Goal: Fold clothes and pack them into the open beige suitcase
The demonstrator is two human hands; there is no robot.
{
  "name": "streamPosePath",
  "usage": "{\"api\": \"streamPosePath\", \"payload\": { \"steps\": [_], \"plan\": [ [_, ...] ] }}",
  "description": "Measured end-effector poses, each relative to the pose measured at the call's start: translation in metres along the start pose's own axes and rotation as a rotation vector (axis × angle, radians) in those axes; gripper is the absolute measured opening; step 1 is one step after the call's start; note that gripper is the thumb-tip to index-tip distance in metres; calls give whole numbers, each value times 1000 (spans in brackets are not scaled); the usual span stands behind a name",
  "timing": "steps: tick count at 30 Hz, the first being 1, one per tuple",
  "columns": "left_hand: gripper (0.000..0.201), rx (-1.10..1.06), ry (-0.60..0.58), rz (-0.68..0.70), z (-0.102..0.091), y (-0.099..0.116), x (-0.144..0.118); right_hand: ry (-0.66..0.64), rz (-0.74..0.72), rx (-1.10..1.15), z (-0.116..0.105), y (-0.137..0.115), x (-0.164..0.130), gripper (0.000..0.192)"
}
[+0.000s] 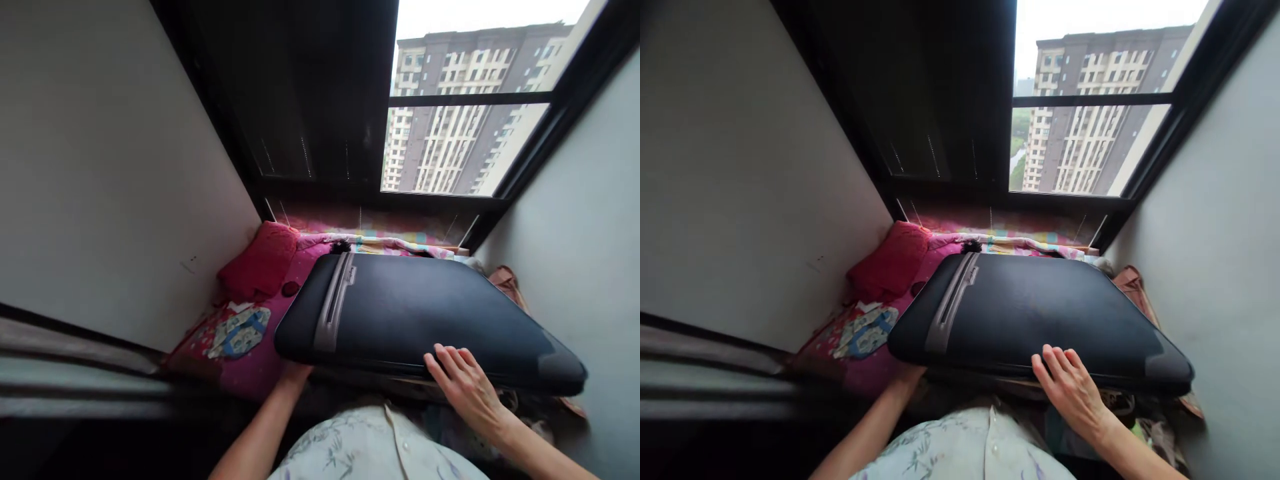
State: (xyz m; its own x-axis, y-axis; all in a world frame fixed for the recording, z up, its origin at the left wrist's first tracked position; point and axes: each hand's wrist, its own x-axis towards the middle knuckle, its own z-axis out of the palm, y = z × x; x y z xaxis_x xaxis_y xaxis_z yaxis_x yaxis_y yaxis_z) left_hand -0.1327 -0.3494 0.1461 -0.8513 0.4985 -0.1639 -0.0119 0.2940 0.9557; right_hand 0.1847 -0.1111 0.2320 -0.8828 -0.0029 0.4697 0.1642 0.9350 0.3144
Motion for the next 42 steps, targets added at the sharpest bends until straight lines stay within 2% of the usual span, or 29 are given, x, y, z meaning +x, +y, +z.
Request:
{"api": "streamPosePath", "payload": {
  "steps": [2,4,5,7,9,12,15,17,19,20,22,23,24,26,28,30,31,33,35,37,39,41,42],
  "plan": [
    [71,-169,-18,-77,-28,-2,2,-14,93,9,8,-10,-8,35],
    [86,-455,-38,-210,-51,0,6,-36,156,34,9,-20,-13,28],
    [88,-595,-46,-280,-60,1,7,-54,172,46,9,-26,-17,27],
    [76,-752,-48,-388,-68,-2,4,-106,185,54,12,-42,-30,27],
    [54,-761,-37,-479,-66,-16,-9,-149,192,37,24,-65,-54,31],
    [29,-650,-10,-542,-55,-53,-34,-151,209,-9,66,-104,-96,40],
    [31,-515,7,-410,-53,-86,-43,-182,242,-61,113,-130,-117,45],
    [42,-389,2,-322,-60,-93,-36,-228,240,-78,131,-131,-115,44],
    [51,-188,87,-226,-70,-85,-23,-259,209,-82,133,-123,-104,45],
    [53,-62,156,-134,-75,-75,-15,-271,192,-83,131,-117,-97,45],
    [57,179,265,141,-78,-48,1,-304,168,-78,122,-107,-85,45],
    [57,281,266,297,-76,-31,10,-321,161,-69,118,-104,-81,44],
    [56,371,220,445,-70,-13,18,-335,160,-59,114,-103,-78,43],
    [54,515,49,664,-45,25,32,-349,175,-36,108,-103,-75,41],
    [59,632,-134,801,-6,56,43,-351,197,-12,105,-105,-74,39],
    [64,715,-271,882,38,72,50,-355,217,12,103,-105,-74,37],
    [67,750,-327,901,58,72,51,-357,223,23,103,-106,-75,36],
    [72,836,-412,901,90,59,50,-370,232,35,102,-107,-79,31],
    [76,949,-453,888,108,37,47,-402,241,40,99,-111,-84,27],
    [79,1051,-447,895,114,16,45,-465,256,59,92,-114,-84,25],
    [80,1116,-421,913,115,4,47,-546,257,145,80,-110,-73,22],
    [78,1157,-399,931,115,2,50,-562,269,256,64,-88,-49,23],
    [77,1175,-393,938,115,3,51,-525,288,295,57,-70,-36,27]
  ]
}}
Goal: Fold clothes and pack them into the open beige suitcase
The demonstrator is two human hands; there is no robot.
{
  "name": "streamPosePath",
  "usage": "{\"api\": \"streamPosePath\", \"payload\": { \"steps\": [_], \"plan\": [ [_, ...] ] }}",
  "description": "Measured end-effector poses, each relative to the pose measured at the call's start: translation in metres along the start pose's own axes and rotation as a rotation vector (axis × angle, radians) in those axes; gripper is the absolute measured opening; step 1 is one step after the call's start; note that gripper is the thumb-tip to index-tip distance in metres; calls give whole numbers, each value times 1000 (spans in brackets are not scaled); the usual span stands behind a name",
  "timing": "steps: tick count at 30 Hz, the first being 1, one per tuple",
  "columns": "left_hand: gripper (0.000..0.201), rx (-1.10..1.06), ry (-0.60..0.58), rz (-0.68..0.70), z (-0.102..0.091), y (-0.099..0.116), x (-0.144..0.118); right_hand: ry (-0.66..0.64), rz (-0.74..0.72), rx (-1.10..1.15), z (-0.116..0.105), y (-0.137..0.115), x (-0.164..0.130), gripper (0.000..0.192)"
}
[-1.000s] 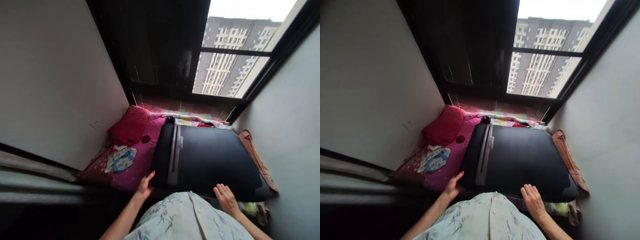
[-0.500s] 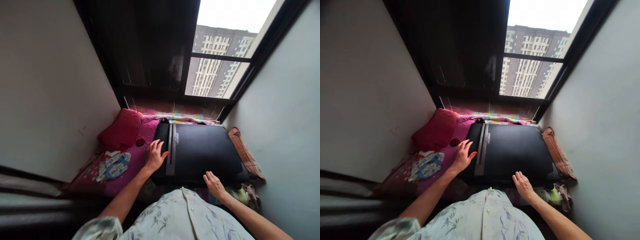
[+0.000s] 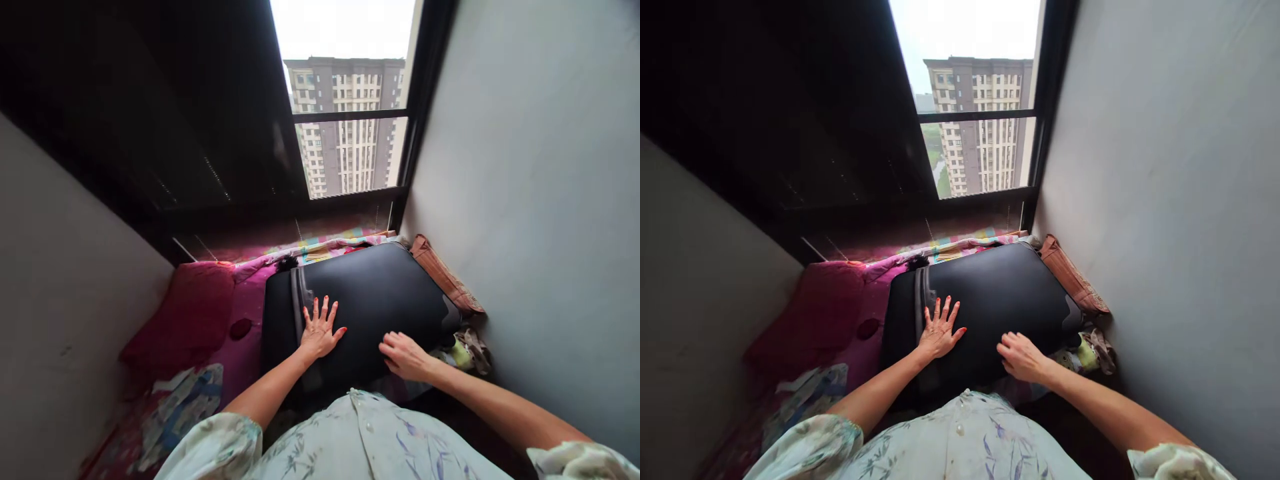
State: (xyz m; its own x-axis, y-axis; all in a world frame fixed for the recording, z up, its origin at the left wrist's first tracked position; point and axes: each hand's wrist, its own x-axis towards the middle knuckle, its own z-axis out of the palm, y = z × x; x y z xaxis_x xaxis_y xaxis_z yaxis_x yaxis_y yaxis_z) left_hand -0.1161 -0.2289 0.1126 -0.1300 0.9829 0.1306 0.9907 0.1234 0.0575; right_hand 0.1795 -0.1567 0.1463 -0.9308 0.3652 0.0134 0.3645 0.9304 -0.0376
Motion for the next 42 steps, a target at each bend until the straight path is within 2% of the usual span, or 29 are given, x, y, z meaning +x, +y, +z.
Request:
{"api": "streamPosePath", "payload": {
  "steps": [3,5,7,10,12,15,20,24,30,34,37,40,42],
  "plan": [
    [76,46,-15,3,-5,0,1,235,107,14,-44,49,36,49],
    [75,67,-24,11,-8,0,-3,281,244,-10,-45,85,54,54],
    [75,82,-24,35,-7,0,-11,217,377,-10,-22,112,61,53],
    [77,108,-17,61,1,2,-22,130,474,24,32,128,55,53],
    [79,120,-18,57,9,2,-26,150,486,30,59,128,49,54],
    [82,110,-29,41,17,1,-25,182,472,20,73,125,45,55],
    [90,35,-92,29,13,3,-23,247,455,-32,72,127,42,53],
    [95,-35,-148,6,8,5,-23,323,406,-71,80,134,39,50],
    [96,-88,-126,0,13,6,-22,370,391,-93,89,138,38,54],
    [93,-125,-65,30,19,3,-22,380,367,-136,74,139,38,57],
    [90,-154,-18,43,22,1,-22,389,253,-168,45,120,51,61],
    [87,-176,17,47,21,2,-21,366,92,-155,19,74,84,60],
    [86,-187,48,52,16,4,-20,333,3,-140,17,40,109,57]
  ]
}}
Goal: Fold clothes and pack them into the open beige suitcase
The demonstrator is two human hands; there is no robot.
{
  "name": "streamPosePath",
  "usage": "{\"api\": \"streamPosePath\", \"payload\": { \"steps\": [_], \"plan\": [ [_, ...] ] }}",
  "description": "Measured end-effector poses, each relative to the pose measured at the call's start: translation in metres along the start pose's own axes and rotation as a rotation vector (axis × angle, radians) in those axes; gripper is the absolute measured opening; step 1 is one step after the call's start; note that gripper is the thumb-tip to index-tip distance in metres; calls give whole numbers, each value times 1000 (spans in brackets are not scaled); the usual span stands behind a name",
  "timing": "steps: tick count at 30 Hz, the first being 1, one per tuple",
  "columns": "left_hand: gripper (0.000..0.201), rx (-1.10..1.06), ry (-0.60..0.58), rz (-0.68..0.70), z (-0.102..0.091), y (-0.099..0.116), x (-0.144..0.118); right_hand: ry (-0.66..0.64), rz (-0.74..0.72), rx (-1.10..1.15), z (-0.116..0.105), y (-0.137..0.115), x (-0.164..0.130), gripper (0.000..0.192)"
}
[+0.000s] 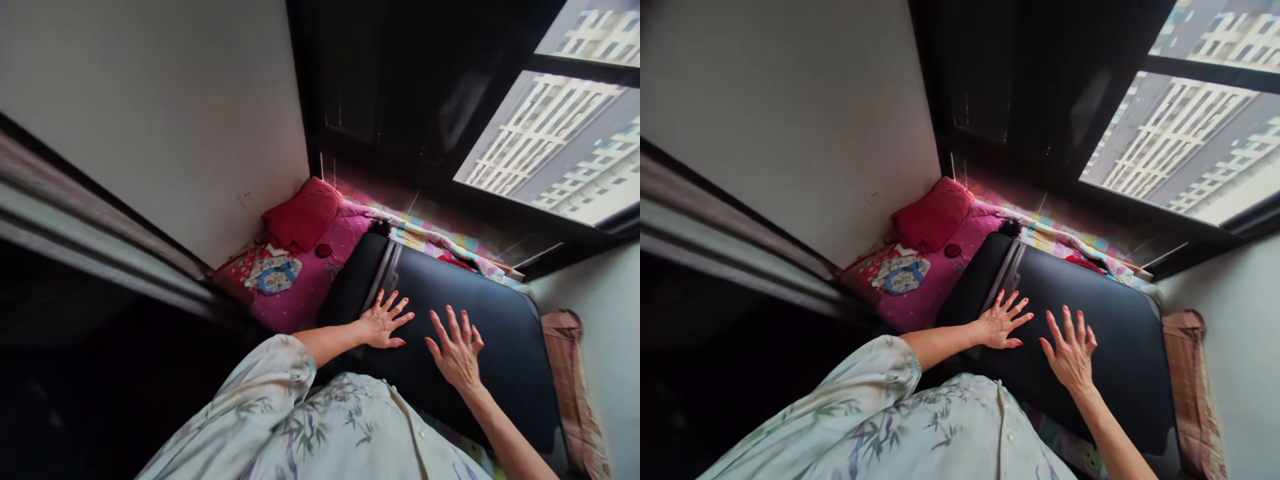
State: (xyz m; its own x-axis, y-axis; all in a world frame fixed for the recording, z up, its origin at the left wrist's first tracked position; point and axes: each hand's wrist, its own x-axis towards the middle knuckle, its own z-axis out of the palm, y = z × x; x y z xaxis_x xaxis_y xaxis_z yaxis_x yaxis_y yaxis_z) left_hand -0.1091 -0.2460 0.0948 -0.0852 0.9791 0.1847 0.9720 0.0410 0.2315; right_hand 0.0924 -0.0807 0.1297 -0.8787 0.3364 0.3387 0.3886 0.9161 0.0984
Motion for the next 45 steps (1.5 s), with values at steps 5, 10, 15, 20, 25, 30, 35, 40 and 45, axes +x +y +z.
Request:
{"api": "streamPosePath", "payload": {
  "steps": [5,10,15,20,25,30,35,40,45],
  "plan": [
    [71,2,81,35,-25,5,-15,4,-25,14,32,-42,16,60],
    [73,-41,202,-469,-36,-18,-86,17,-4,46,40,-45,8,64],
    [84,-122,121,-581,-19,-44,-149,-31,46,59,35,-77,-2,71],
    [89,-137,144,-566,-9,-46,-152,-40,55,57,46,-85,-8,74],
    [91,-175,131,-556,-11,-48,-153,-44,43,40,51,-81,-7,76],
    [86,-268,161,-490,-16,-57,-164,-29,44,25,48,-85,-5,74],
    [76,-230,151,-551,-37,-82,-132,-42,41,12,49,-84,-4,77],
    [80,-165,91,-450,-43,-110,-51,-64,49,14,53,-81,-6,82],
    [86,-149,25,-437,-21,-119,-22,-121,66,-6,62,-77,-8,94]
  ]
}}
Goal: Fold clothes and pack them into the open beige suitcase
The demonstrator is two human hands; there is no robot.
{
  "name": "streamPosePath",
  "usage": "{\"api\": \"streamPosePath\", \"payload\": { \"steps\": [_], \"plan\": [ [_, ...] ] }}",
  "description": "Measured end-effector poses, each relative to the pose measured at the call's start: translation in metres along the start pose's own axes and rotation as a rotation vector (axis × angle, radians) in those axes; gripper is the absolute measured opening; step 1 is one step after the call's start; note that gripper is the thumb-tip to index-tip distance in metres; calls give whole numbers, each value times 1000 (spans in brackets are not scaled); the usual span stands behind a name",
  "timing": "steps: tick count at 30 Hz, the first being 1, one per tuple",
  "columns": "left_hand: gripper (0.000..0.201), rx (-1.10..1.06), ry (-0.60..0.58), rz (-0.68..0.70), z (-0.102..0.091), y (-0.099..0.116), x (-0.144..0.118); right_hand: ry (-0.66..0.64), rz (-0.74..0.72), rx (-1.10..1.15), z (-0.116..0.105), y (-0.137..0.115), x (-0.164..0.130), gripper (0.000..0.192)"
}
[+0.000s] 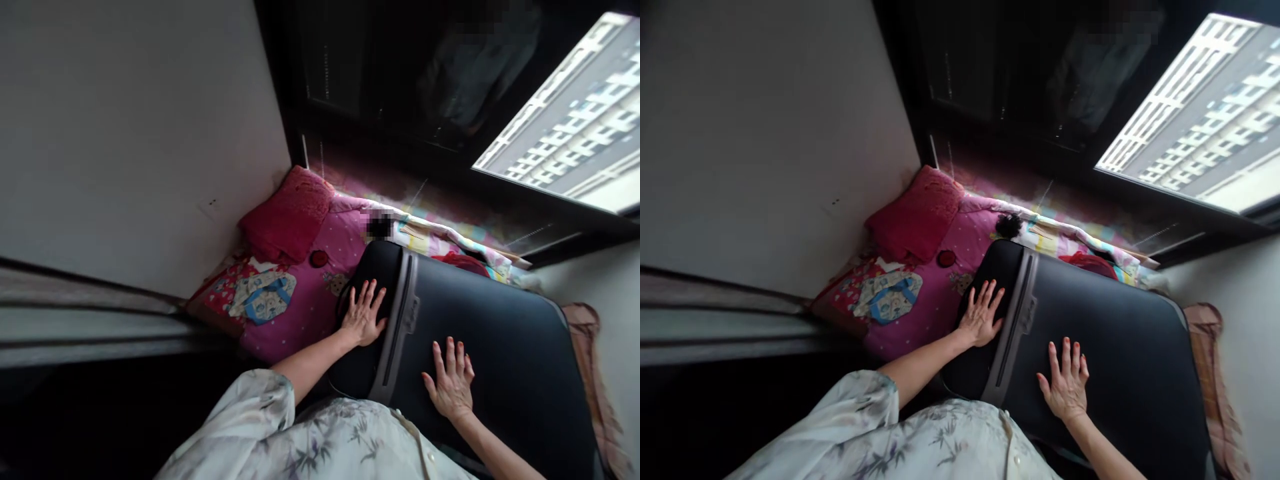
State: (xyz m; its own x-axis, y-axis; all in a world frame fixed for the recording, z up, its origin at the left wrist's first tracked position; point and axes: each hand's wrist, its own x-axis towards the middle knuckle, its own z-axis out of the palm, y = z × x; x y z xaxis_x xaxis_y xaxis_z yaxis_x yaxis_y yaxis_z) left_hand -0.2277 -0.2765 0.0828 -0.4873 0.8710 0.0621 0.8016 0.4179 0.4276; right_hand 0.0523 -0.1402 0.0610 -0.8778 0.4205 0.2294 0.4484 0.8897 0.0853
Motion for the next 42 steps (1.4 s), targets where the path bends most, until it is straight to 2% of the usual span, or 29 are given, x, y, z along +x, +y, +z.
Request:
{"api": "streamPosePath", "payload": {
  "steps": [4,7,10,13,15,17,20,22,24,27,30,32,36,42],
  "plan": [
    [82,26,20,20,5,-8,-2,-1,3,19,3,2,2,97],
    [70,47,30,7,-6,-6,-1,15,-13,30,1,3,4,95],
    [63,74,101,-19,-25,16,4,-10,-6,26,-2,3,6,87],
    [66,85,167,69,-31,53,10,-56,23,15,-4,3,8,81],
    [67,94,134,157,-24,74,12,-65,22,19,-6,3,8,80],
    [69,121,88,190,-11,86,14,-68,13,29,-8,1,7,80],
    [75,176,68,195,4,88,15,-63,28,50,-17,-4,9,79],
    [75,210,69,200,7,84,16,-46,38,71,-27,-2,16,76],
    [75,242,64,197,5,82,17,-41,-7,104,-40,12,32,67],
    [73,293,50,183,0,82,16,-54,8,128,-52,57,64,55],
    [72,337,33,175,2,82,18,-76,172,111,-44,110,82,53],
    [73,360,27,174,6,81,20,-85,207,113,-29,132,81,54],
    [74,421,9,158,16,79,27,-74,214,141,-7,137,75,59],
    [73,478,-10,140,20,80,32,-37,199,131,1,134,77,57]
  ]
}}
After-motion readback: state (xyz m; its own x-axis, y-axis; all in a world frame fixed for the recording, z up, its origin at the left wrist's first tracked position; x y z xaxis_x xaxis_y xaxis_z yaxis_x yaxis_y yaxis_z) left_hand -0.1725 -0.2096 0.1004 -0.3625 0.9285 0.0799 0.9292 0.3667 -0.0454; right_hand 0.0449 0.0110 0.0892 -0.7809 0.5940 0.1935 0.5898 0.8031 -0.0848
